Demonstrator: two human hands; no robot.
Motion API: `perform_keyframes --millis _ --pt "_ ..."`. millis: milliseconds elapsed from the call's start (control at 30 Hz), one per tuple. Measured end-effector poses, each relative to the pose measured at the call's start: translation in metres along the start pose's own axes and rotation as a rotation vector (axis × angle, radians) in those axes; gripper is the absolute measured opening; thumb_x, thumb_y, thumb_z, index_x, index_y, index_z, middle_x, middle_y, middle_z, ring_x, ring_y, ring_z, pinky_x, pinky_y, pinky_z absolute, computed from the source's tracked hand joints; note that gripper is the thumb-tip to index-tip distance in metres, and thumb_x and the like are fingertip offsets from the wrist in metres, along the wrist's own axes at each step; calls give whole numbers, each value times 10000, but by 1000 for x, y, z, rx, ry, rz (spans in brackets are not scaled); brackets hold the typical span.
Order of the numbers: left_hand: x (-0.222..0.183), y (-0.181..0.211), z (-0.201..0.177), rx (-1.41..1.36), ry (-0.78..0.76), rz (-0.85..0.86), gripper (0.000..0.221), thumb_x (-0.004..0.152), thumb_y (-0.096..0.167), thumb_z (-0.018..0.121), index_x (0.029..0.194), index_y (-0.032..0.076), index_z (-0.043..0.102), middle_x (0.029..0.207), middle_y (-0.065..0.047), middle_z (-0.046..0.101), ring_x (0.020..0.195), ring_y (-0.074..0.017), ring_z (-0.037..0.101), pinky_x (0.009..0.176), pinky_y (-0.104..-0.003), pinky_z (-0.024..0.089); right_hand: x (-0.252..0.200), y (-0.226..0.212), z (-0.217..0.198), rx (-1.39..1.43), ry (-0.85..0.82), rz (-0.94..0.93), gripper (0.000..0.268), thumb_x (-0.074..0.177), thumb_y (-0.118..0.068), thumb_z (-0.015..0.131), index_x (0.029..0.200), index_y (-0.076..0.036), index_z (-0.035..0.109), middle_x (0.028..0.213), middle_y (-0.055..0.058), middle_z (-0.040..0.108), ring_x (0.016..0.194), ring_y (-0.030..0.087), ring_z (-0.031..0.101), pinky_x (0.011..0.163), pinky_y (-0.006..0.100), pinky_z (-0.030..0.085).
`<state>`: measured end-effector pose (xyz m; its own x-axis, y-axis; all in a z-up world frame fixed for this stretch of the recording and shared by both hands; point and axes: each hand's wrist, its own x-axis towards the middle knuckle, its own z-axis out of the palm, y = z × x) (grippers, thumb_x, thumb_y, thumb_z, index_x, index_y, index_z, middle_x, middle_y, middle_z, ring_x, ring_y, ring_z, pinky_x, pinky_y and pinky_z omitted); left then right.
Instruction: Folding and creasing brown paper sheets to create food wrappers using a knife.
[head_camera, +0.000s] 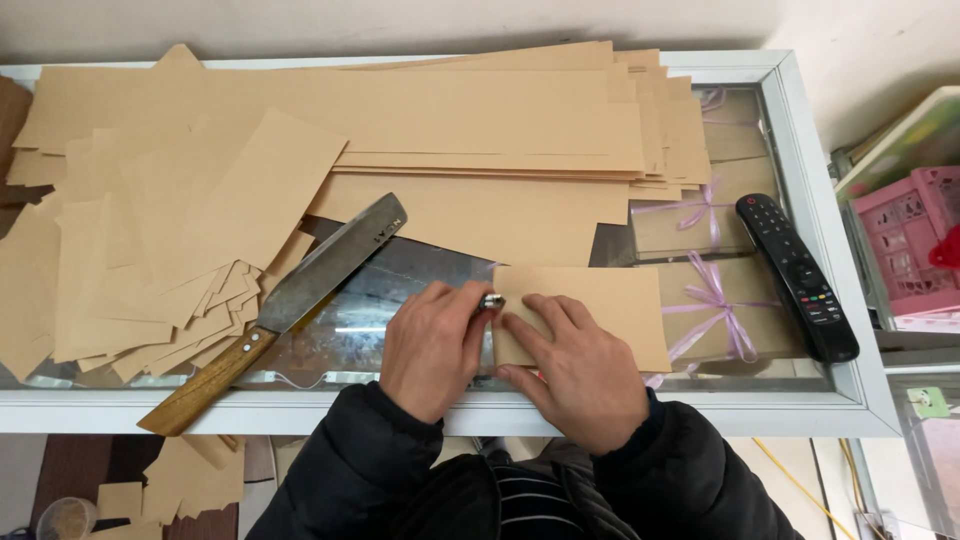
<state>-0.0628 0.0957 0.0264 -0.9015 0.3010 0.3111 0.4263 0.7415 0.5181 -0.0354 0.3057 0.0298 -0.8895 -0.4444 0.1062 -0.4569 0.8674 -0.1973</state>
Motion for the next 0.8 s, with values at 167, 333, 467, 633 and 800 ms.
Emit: perform_keyframes --millis 167,333,467,633,800 --pt "16 -6 9 45 59 -16 133 1095 163 687 1216 145 738 827 -68 730 828 -325 646 719 -501 516 1 2 2 -27 34 -11 539 1011 -645 720 1381 -253 722 1454 28 670 1290 255 632 647 493 673" --pt "14 0 6 46 20 -46 214 1102 171 691 1304 154 760 756 -67 713 765 -321 639 636 -503 514 2 5 1 -18 -10 -1 589 1023 -657 685 1466 -270 694 1463 14 656 1308 253 620 641 499 683" --pt "22 -6 10 57 53 -63 52 1107 189 660 1126 157 696 783 -63 710 790 -344 613 641 -531 483 3 6 1 -17 -9 -10 548 1007 -655 714 1384 -257 719 1462 19 660 1301 260 621 644 514 676" --pt "23 -7 13 60 24 -82 91 1092 177 678 1173 155 714 759 -80 696 768 -352 624 623 -538 488 3 6 0 -6 -13 -17 543 1018 -652 699 1391 -258 714 1476 23 656 1311 261 613 650 510 673" --pt "27 -3 10 91 16 -91 73 1135 209 644 1074 168 643 786 -41 693 758 -332 602 594 -532 471 3 6 0 -7 -15 -16 532 1010 -644 718 1388 -270 703 1478 24 649 1318 254 611 634 516 674"
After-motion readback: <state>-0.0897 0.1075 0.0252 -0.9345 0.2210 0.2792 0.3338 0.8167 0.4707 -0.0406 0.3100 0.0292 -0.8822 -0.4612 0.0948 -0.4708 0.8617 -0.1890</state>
